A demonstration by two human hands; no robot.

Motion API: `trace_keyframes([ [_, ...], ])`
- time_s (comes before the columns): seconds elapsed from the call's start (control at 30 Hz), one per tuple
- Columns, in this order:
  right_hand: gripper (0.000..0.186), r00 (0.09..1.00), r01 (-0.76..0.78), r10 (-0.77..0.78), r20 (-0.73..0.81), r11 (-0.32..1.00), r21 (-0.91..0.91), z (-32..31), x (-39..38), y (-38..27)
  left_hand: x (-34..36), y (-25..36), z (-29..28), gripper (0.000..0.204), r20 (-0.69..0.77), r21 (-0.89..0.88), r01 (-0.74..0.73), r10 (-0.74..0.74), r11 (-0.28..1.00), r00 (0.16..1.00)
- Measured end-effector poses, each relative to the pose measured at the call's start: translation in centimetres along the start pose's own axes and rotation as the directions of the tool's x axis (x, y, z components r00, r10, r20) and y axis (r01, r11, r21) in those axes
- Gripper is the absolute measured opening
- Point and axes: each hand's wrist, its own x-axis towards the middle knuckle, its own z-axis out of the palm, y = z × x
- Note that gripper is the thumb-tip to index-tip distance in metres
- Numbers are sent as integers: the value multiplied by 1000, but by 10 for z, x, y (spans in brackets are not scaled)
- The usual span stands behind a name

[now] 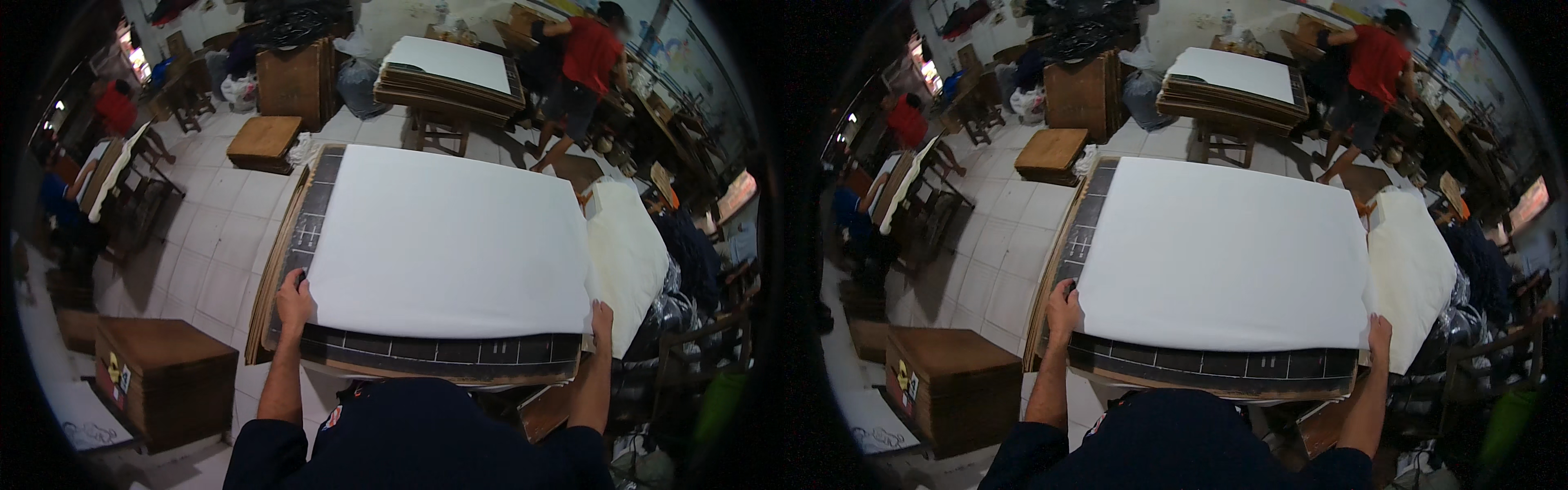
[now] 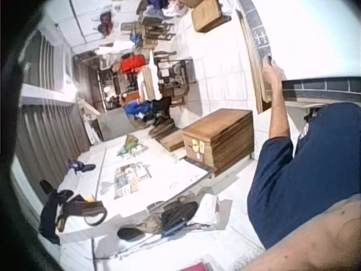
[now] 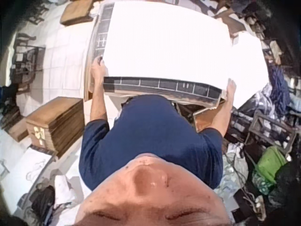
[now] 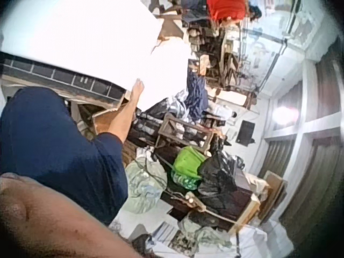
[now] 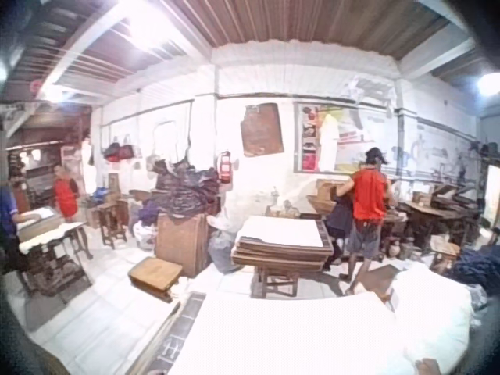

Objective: The person places a white fabric onto a screen-printing frame, smooths it, and lifts the frame to inspect the underside. The person repeats this process multiple times, handling the fabric and frame by hand.

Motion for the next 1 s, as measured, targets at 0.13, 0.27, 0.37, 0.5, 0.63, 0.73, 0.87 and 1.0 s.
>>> trace_keyframes([
  [0.13,39,999,30,-28,28,996,-80,-15,-6,21,-21,2,-8,36,17,21,32,-32,999,999],
  [0.27,40,996,88,-84,42,989,-117,-26,-15,43,-38,-2,-15,35,37,23,62,-63,998,997],
  [0.37,39,996,91,-88,26,985,-149,-31,-27,56,-51,-4,-19,35,6,15,22,-22,1000,1000],
  [0.5,37,999,39,-37,31,998,-51,-34,-40,62,-63,-2,-28,35,16,0,57,-57,998,998],
  [0.63,36,996,60,-54,70,995,-78,-39,-48,56,-70,0,-38,36,42,30,74,-75,997,996],
  [0.73,36,998,28,-21,55,992,-121,-42,-57,51,-75,-2,-42,36,51,59,96,-99,994,994],
  [0.87,37,998,39,-36,44,996,-81,-43,-68,50,-82,-6,-44,38,64,81,96,-102,992,993],
  [1.0,37,998,35,-31,50,996,-86,-44,-70,58,-87,-10,-46,37,30,114,22,-26,993,999],
])
